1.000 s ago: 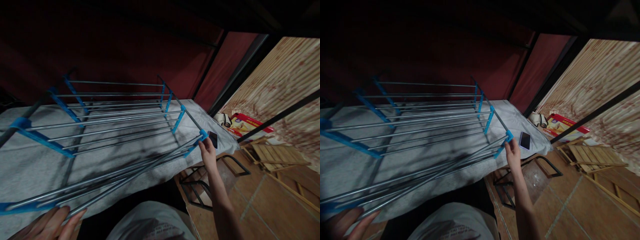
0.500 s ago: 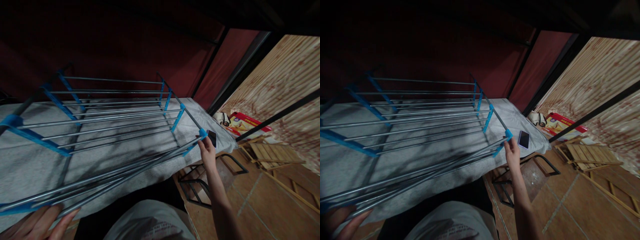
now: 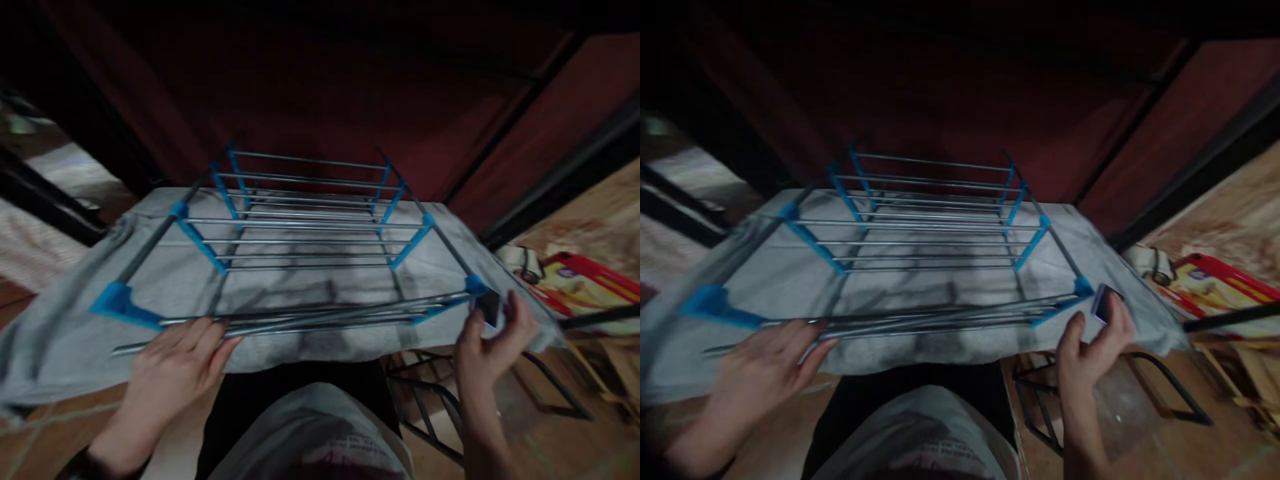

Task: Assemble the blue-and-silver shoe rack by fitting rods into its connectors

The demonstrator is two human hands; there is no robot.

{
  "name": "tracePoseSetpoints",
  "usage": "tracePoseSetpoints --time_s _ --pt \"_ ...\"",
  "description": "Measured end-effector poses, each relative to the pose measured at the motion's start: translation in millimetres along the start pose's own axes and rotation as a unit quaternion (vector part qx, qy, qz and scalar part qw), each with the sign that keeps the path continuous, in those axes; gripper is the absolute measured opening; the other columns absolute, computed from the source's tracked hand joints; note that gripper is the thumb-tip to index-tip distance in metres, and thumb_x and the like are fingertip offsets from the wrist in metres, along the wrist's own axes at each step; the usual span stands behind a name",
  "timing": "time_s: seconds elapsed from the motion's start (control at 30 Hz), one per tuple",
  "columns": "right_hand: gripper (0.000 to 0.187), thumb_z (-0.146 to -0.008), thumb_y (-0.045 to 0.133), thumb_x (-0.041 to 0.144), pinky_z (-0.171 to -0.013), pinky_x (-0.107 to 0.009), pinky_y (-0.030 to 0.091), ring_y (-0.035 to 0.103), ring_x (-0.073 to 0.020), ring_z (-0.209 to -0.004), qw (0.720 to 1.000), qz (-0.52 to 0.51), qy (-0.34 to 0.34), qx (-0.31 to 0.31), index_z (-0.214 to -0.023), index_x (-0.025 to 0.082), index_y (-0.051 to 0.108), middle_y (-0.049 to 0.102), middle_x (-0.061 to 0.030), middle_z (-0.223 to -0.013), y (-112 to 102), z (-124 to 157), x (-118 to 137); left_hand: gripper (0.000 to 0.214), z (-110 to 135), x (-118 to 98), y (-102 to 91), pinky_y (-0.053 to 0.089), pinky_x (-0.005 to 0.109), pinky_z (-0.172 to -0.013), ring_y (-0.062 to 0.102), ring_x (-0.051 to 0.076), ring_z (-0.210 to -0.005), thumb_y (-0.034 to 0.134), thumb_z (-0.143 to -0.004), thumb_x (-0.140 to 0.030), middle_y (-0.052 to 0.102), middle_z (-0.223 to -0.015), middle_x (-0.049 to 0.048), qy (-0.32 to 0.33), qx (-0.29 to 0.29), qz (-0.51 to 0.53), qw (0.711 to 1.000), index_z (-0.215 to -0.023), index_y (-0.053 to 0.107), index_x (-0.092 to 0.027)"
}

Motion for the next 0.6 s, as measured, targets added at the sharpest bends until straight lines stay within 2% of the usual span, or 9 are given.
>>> tracePoseSetpoints --time_s 0.03,0.1,0.17,0.23,0.3,0.43,0.53,0.6 --pt "0.056 -0.091 0.062 0.021 -0.111 -0.059 0.036 0.047 -0.0353 -0.134 0.999 -0.003 -0.045 0.021 -0.146 0.016 0.05 0.054 -0.0187 -0.142 1 0 18 0.019 0 -4 -0.2 0.038 0.035 -0.063 0.057 0.022 -0.068 0.058 -0.095 -0.039 0.062 -0.074 0.0025 0.034 0.012 -0.046 0.998 -0.088 0.063 -0.022" --pt "0.052 -0.091 0.06 0.015 -0.11 -0.056 0.039 0.051 -0.0331 -0.131 0.981 -0.044 -0.141 0.129 -0.143 0.02 0.054 0.058 -0.0155 -0.137 16 3 56 0.018 -1 -9 -0.4 0.041 0.035 -0.068 0.058 0.022 -0.072 0.056 -0.096 -0.035 0.063 -0.076 0.004 0.054 0.038 -0.091 0.994 -0.091 0.063 -0.019" --pt "0.051 -0.094 0.057 0.015 -0.11 -0.052 0.04 0.055 -0.0294 -0.126 0.933 -0.086 -0.246 0.249 -0.144 0.023 0.052 0.062 -0.012 -0.133 37 12 91 0.018 -4 -10 -1.5 0.041 0.036 -0.07 0.058 0.022 -0.074 0.055 -0.097 -0.033 0.063 -0.078 0.0048 0.047 0.046 -0.101 0.993 -0.095 0.063 -0.017" --pt "0.051 -0.096 0.056 0.016 -0.11 -0.048 0.04 0.06 -0.0258 -0.117 0.882 -0.098 -0.334 0.319 -0.146 0.021 0.048 0.066 -0.0103 -0.127 58 23 118 0.02 -8 -10 -2.5 0.041 0.036 -0.07 0.058 0.022 -0.075 0.055 -0.098 -0.033 0.064 -0.079 0.0054 0.037 0.047 -0.1 0.993 -0.099 0.064 -0.015" --pt "0.048 -0.097 0.055 0.017 -0.1 -0.041 0.045 0.064 -0.022 -0.101 0.852 -0.082 -0.389 0.34 -0.145 0.017 0.048 0.07 -0.0092 -0.115 74 28 132 0.021 -12 -10 -3.0 0.042 0.037 -0.071 0.058 0.022 -0.076 0.054 -0.098 -0.033 0.064 -0.08 0.0055 0.028 0.05 -0.096 0.994 -0.102 0.064 -0.015" --pt "0.041 -0.099 0.051 0.015 -0.078 -0.035 0.044 0.06 -0.0181 -0.077 0.825 -0.035 -0.447 0.344 -0.14 0.015 0.054 0.068 -0.0055 -0.089 93 28 134 0.023 -16 -13 -10.4 0.044 0.038 -0.084 0.063 0.023 -0.092 0.056 -0.097 -0.029 0.068 -0.095 0.0077 0.023 0.016 -0.07 0.997 -0.116 0.062 -0.017" --pt "0.041 -0.099 0.051 0.018 -0.075 -0.034 0.043 0.058 -0.0168 -0.073 0.816 -0.038 -0.47 0.335 -0.14 0.015 0.055 0.066 -0.0043 -0.084 96 26 128 0.029 -10 -9 -27.7 0.041 0.043 -0.099 0.062 0.026 -0.11 0.061 -0.094 -0.03 0.067 -0.11 0.0099 -0.004 -0.091 -0.059 0.994 -0.122 0.06 -0.021" --pt "0.041 -0.099 0.051 0.02 -0.073 -0.034 0.043 0.057 -0.0164 -0.072 0.814 -0.041 -0.478 0.329 -0.139 0.015 0.055 0.065 -0.0038 -0.083 97 27 125 0.026 1 9 -43.1 0.041 0.046 -0.102 0.06 0.028 -0.114 0.06 -0.093 -0.031 0.065 -0.112 0.0105 -0.097 -0.206 -0.045 0.973 -0.118 0.061 -0.022"
Point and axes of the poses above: each hand's wrist, its own z-axis away from the middle knuckle, its own y-axis out of the palm, x = y × z, the point moved 5 cm from there along -z, towards the middle knuckle
